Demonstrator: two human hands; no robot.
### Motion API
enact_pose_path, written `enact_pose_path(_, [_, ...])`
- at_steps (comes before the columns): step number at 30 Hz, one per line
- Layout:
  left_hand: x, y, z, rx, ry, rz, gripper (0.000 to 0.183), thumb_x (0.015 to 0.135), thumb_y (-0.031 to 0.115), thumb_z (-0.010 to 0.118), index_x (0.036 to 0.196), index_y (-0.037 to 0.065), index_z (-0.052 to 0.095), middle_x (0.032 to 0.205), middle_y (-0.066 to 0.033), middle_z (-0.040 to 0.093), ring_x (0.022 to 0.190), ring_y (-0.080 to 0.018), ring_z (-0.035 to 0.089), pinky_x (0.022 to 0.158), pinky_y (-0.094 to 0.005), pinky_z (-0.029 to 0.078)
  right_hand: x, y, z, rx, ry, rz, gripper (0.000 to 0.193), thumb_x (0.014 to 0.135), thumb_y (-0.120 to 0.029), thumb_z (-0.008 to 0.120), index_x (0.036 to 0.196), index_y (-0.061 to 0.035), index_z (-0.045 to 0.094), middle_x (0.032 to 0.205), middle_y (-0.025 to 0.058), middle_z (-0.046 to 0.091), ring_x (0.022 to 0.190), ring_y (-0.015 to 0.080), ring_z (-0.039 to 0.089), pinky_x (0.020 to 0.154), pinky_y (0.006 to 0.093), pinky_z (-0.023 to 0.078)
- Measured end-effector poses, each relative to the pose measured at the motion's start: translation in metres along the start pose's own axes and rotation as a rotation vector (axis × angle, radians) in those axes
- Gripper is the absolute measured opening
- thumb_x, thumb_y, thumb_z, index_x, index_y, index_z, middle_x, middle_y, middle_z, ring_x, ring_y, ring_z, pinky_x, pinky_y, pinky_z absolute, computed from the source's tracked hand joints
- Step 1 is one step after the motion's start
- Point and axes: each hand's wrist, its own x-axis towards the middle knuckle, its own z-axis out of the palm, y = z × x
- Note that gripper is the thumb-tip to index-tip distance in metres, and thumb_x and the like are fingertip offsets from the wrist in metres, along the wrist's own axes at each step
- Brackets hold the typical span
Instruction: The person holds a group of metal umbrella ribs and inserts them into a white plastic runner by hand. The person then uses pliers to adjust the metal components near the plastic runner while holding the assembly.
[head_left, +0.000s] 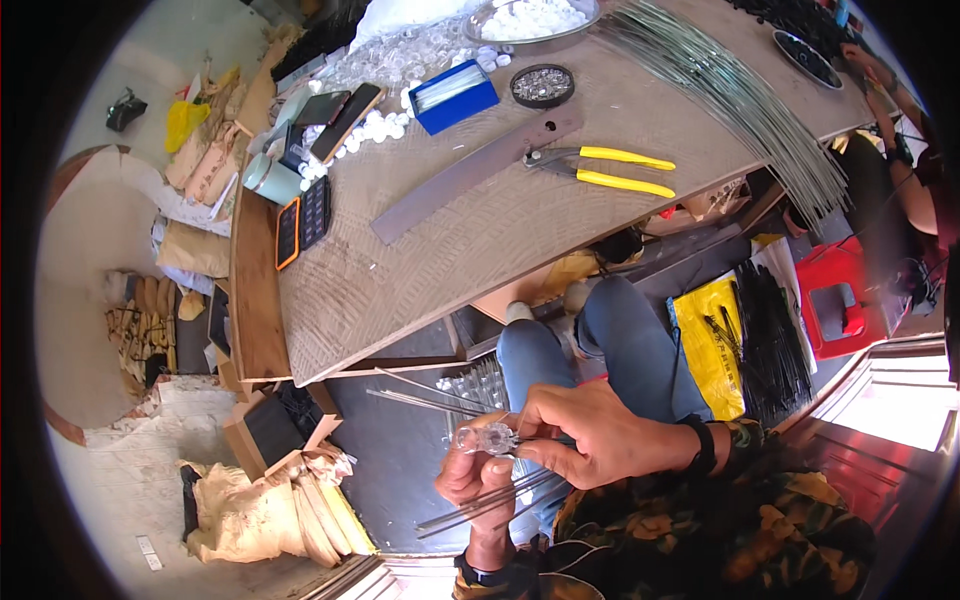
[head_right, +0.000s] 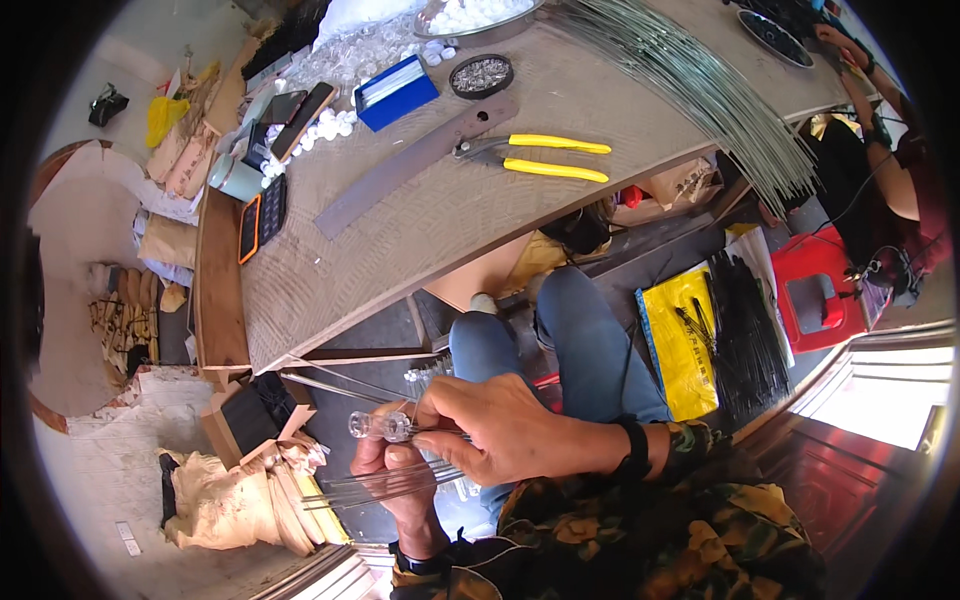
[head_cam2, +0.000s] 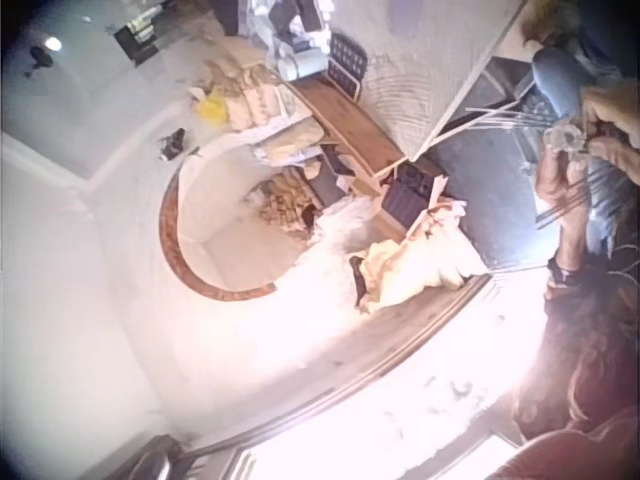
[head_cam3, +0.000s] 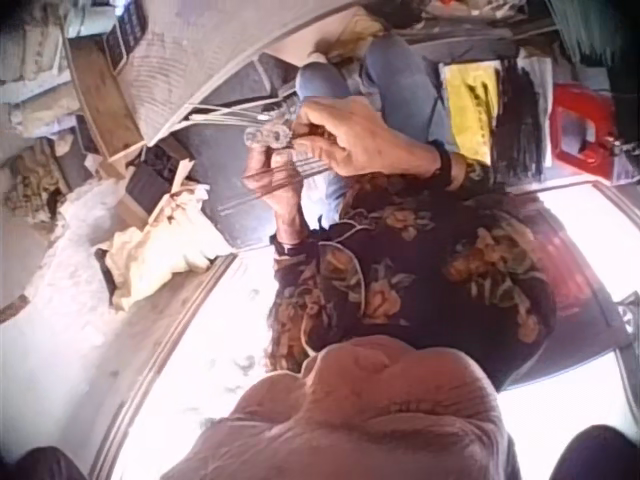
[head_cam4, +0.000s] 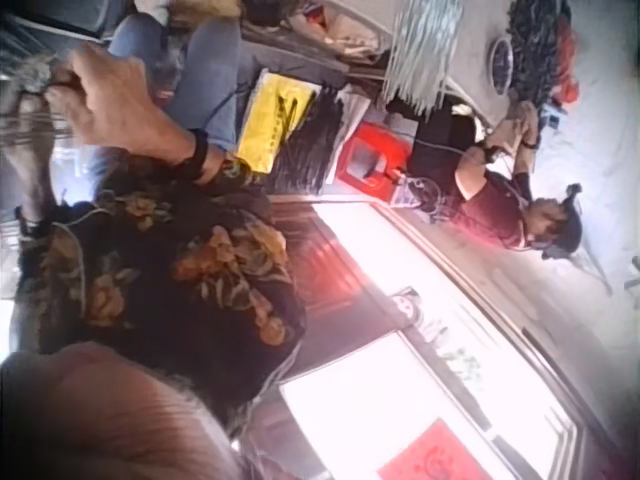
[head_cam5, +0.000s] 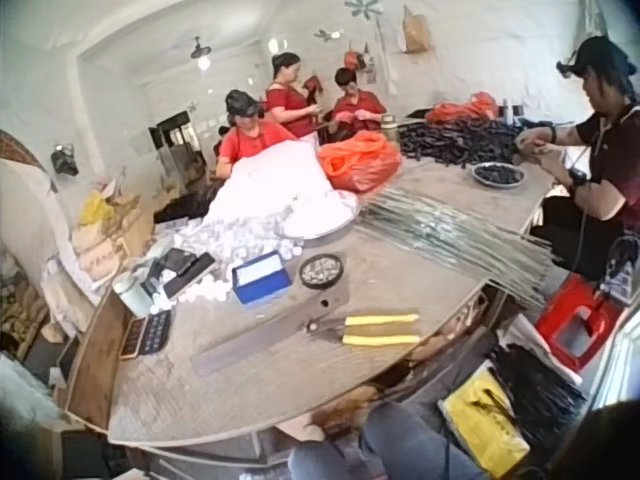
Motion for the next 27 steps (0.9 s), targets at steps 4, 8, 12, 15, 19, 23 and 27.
enact_pose_path(4, [-0.002,0.003,0.002,-0.027,0.01,-0.008,0.05,0.076,0.039,0.064,0.095,-0.006,0.055,0.088,-0.0091,0.058,0.078,-0.014,0.054,0.071,-0.0258,0.043,-0.004,-0.001,0.001,0.014,-0.008,0.029,0.022,0.075,-0.016,0.064,0.08,-0.0029,0.047,0.067,0.0092,0.055,0.055,0.0272,0.054,0.046,0.0347,0.039])
enact_pose_path(8, [0.003,-0.001,-0.008,-0.222,-0.11,-0.016,0.034,0.071,0.017,0.071,0.1,0.004,0.06,0.092,-0.0127,0.06,0.082,-0.0181,0.057,0.071,-0.0297,0.046,-0.008,-0.002,-0.002,0.021,-0.038,0.038,0.017,0.076,-0.015,0.063,0.08,-0.0037,0.05,0.07,0.0069,0.056,0.058,0.0205,0.058,0.051,0.0282,0.044])
enact_pose_path(12, [0.011,-0.003,-0.018,-0.402,-0.17,-0.097,0.034,0.063,0.008,0.074,0.093,-0.003,0.062,0.087,-0.0146,0.062,0.076,-0.0196,0.059,0.067,-0.0301,0.047,-0.01,-0.002,-0.001,-0.01,-0.028,0.0,0.02,0.076,-0.016,0.063,0.081,-0.0032,0.049,0.067,0.0083,0.055,0.055,0.0244,0.056,0.047,0.0322,0.04])
enact_pose_path(15, [0.011,0.0,-0.016,-0.43,-0.141,-0.159,0.032,0.059,0.004,0.075,0.088,-0.005,0.063,0.083,-0.0141,0.063,0.071,-0.0186,0.059,0.066,-0.0289,0.048,-0.008,-0.002,-0.002,-0.009,-0.02,-0.039,0.023,0.076,-0.018,0.064,0.082,-0.0027,0.048,0.064,0.0098,0.054,0.051,0.0275,0.053,0.044,0.0359,0.037])
enact_pose_path(19, [0.007,0.004,-0.013,-0.311,-0.073,-0.151,0.04,0.061,0.016,0.078,0.09,-0.005,0.061,0.086,-0.014,0.062,0.073,-0.0177,0.059,0.069,-0.0264,0.047,-0.008,0.003,0.002,0.003,-0.001,-0.011,0.023,0.076,-0.017,0.063,0.084,-0.0032,0.046,0.063,0.0103,0.053,0.051,0.0278,0.053,0.043,0.0366,0.037])
enact_pose_path(23, [0.003,-0.004,-0.017,-0.277,-0.044,-0.103,0.038,0.063,0.014,0.077,0.093,-0.003,0.061,0.089,-0.0152,0.061,0.079,-0.0183,0.059,0.073,-0.0294,0.047,-0.006,-0.002,0.006,-0.067,0.01,-0.027,0.022,0.077,-0.015,0.061,0.086,-0.0037,0.045,0.065,0.0104,0.052,0.051,0.0277,0.053,0.043,0.0365,0.037])
enact_pose_path(27, [0.006,-0.009,-0.016,-0.411,-0.007,-0.035,0.031,0.062,0.007,0.075,0.09,-0.001,0.063,0.084,-0.0142,0.062,0.071,-0.0191,0.06,0.064,-0.0292,0.048,-0.005,0.005,0.008,-0.103,0.015,-0.157,0.021,0.078,-0.013,0.061,0.089,-0.0042,0.044,0.069,0.0101,0.052,0.052,0.027,0.053,0.043,0.035,0.038])
